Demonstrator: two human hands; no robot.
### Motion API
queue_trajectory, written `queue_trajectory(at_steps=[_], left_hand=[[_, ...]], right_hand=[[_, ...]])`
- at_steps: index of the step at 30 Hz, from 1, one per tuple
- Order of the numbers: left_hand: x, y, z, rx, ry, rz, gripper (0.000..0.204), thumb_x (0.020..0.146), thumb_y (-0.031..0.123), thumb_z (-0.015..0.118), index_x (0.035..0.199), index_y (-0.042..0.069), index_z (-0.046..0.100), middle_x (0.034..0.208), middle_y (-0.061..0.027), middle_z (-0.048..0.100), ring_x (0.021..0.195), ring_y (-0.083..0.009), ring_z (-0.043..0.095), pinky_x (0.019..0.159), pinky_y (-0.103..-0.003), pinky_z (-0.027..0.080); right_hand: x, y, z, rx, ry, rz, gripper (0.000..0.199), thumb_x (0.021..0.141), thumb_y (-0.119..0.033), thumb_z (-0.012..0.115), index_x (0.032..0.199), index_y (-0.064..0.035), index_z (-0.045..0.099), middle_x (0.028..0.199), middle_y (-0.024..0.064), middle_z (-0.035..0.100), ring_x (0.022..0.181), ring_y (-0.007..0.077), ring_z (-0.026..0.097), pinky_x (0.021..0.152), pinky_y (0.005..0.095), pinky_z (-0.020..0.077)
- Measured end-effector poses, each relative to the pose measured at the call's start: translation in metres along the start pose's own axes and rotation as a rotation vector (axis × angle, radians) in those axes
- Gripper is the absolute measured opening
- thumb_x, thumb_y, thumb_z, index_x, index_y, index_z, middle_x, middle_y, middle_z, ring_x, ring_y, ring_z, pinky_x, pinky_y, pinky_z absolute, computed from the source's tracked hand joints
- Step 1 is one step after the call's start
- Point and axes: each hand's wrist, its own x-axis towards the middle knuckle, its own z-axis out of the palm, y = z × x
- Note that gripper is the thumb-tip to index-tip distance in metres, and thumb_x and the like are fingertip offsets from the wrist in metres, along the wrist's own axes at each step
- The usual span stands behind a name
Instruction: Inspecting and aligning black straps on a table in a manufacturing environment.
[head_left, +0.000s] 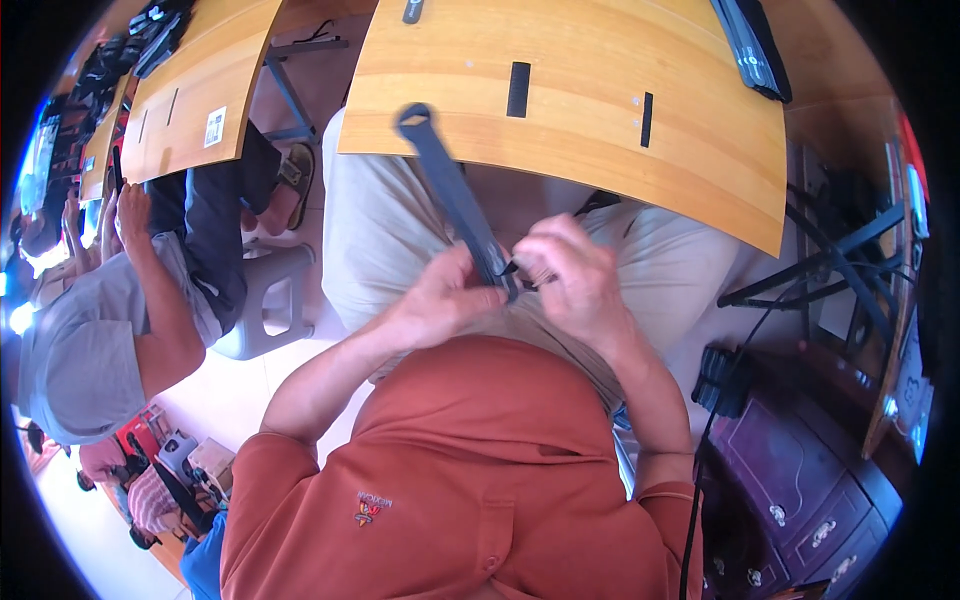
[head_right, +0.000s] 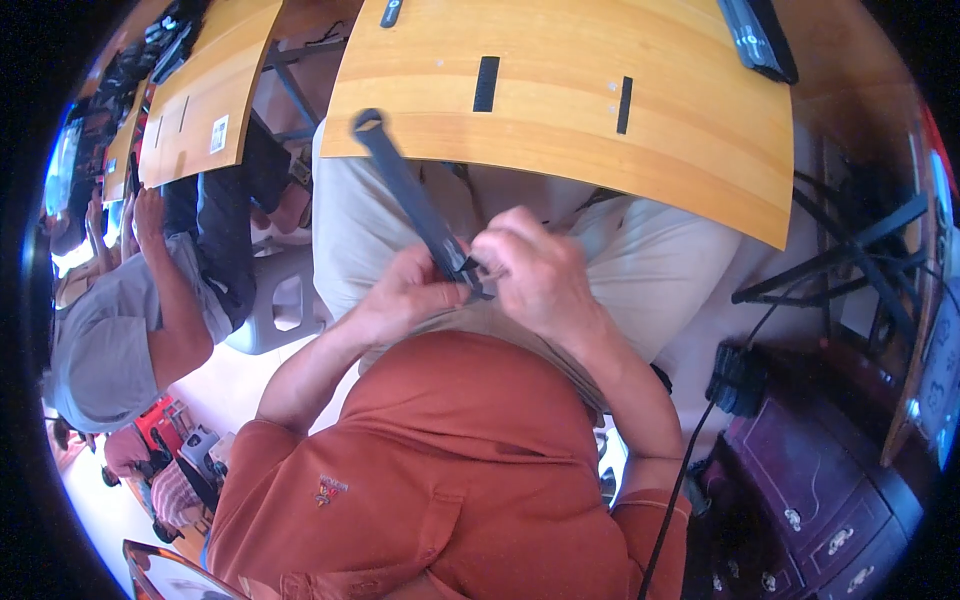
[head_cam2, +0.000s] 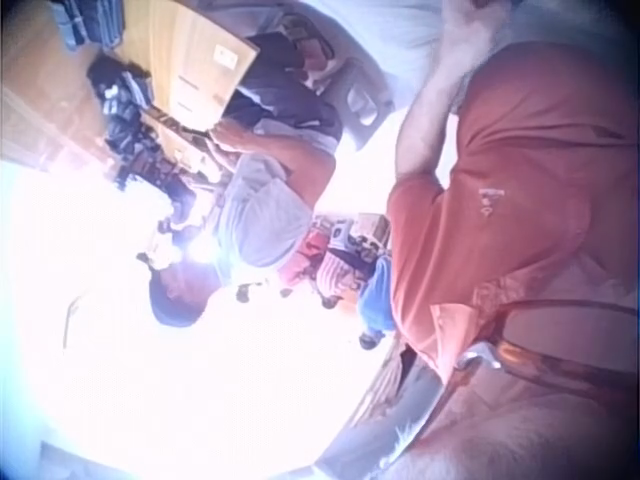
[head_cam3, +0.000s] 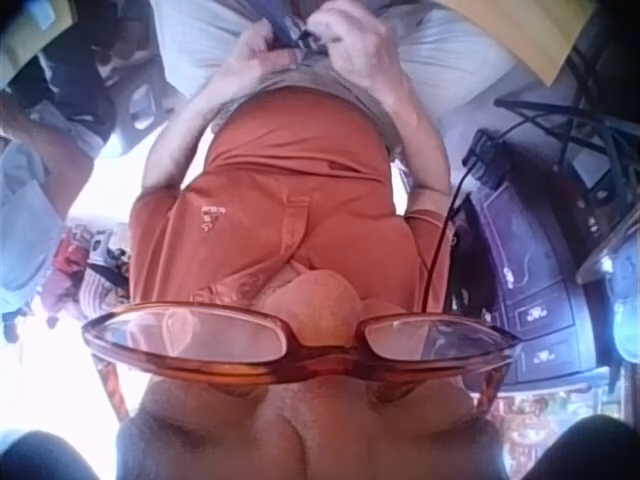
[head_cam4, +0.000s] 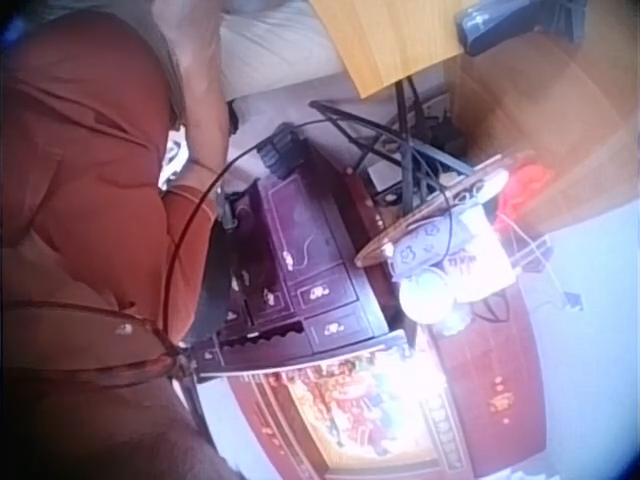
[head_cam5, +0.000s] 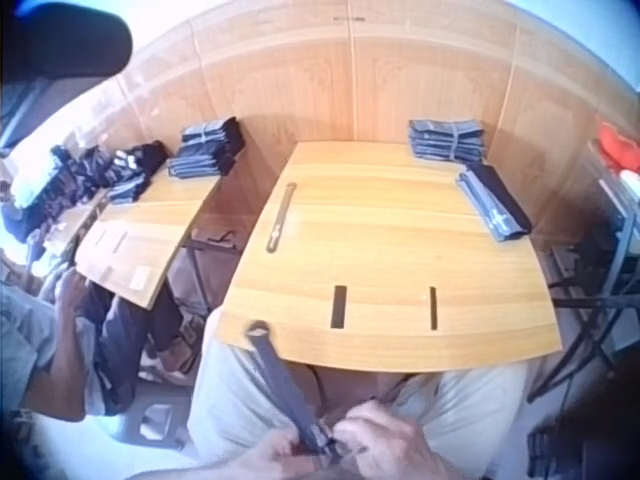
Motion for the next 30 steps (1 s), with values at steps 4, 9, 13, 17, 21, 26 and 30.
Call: queue_trajectory(at_steps=[4, 9, 13, 17, 21, 26, 30], left_hand=[[-0.016, -0.001, 0.015, 0.068, -0.108, -0.006, 0.027, 0.096, 0.001, 0.063, 0.122, 0.003, 0.054, 0.107, -0.0032, 0.062, 0.101, -0.0122, 0.058, 0.092, -0.031, 0.049], [-0.017, 0.010, 0.013, 0.070, -0.034, -0.042, 0.025, 0.098, 0.008, 0.056, 0.122, 0.005, 0.054, 0.099, -0.0022, 0.057, 0.090, -0.0118, 0.055, 0.081, -0.029, 0.048], [-0.021, 0.009, 0.011, 0.016, 0.044, 0.015, 0.027, 0.097, 0.009, 0.051, 0.124, 0.006, 0.054, 0.094, 0.0006, 0.054, 0.082, -0.0085, 0.049, 0.072, -0.025, 0.041], [-0.027, 0.003, 0.011, -0.070, 0.030, 0.133, 0.027, 0.109, 0.032, 0.053, 0.125, 0.010, 0.051, 0.088, 0.0021, 0.051, 0.073, -0.0056, 0.045, 0.062, -0.021, 0.036], [-0.030, 0.004, 0.004, 0.102, 0.064, 0.157, 0.027, 0.111, 0.035, 0.048, 0.110, 0.007, 0.049, 0.080, 0.0025, 0.049, 0.068, -0.0076, 0.046, 0.059, -0.026, 0.040], [-0.059, 0.008, -0.010, 0.121, -0.055, 0.108, 0.029, 0.112, 0.035, 0.046, 0.104, 0.007, 0.048, 0.077, 0.0030, 0.048, 0.068, -0.0074, 0.046, 0.059, -0.026, 0.040], [-0.075, 0.011, -0.026, 0.078, -0.033, 0.020, 0.031, 0.112, 0.038, 0.047, 0.104, 0.008, 0.048, 0.077, 0.0025, 0.048, 0.068, -0.0077, 0.046, 0.059, -0.026, 0.042]], right_hand=[[0.027, -0.013, -0.020, -0.021, 0.098, -0.001, 0.005, 0.094, 0.000, 0.068, 0.098, -0.0013, 0.065, 0.093, 0.0104, 0.063, 0.068, 0.0189, 0.060, 0.059, 0.0298, 0.0484], [0.021, -0.014, -0.009, 0.405, -0.004, 0.175, 0.010, 0.102, -0.008, 0.065, 0.097, -0.0007, 0.060, 0.100, 0.0071, 0.064, 0.069, 0.0079, 0.051, 0.060, 0.0232, 0.0425], [0.018, -0.032, -0.009, 0.465, -0.047, 0.197, 0.016, 0.096, -0.007, 0.072, 0.110, 0.0008, 0.067, 0.093, 0.0073, 0.066, 0.068, 0.0096, 0.059, 0.062, 0.0256, 0.0479], [0.019, -0.033, -0.002, 0.480, -0.148, 0.108, 0.024, 0.090, -0.007, 0.079, 0.112, 0.0015, 0.072, 0.093, 0.0084, 0.070, 0.076, 0.0141, 0.068, 0.066, 0.0280, 0.0527], [0.028, -0.039, 0.001, 0.365, -0.135, -0.038, 0.011, 0.092, -0.007, 0.078, 0.099, 0.0003, 0.073, 0.089, 0.0085, 0.073, 0.075, 0.0158, 0.070, 0.064, 0.0295, 0.0558], [0.100, 0.000, -0.097, 0.192, 0.687, 0.316, 0.016, 0.101, -0.016, 0.069, 0.092, -0.0027, 0.068, 0.069, -0.0001, 0.060, 0.053, 0.0042, 0.049, 0.044, 0.0221, 0.0357], [0.162, 0.010, -0.167, 0.251, 0.947, 0.149, 0.017, 0.102, -0.019, 0.070, 0.099, -0.0022, 0.070, 0.060, -0.0021, 0.053, 0.046, 0.0034, 0.042, 0.038, 0.0216, 0.0294]])
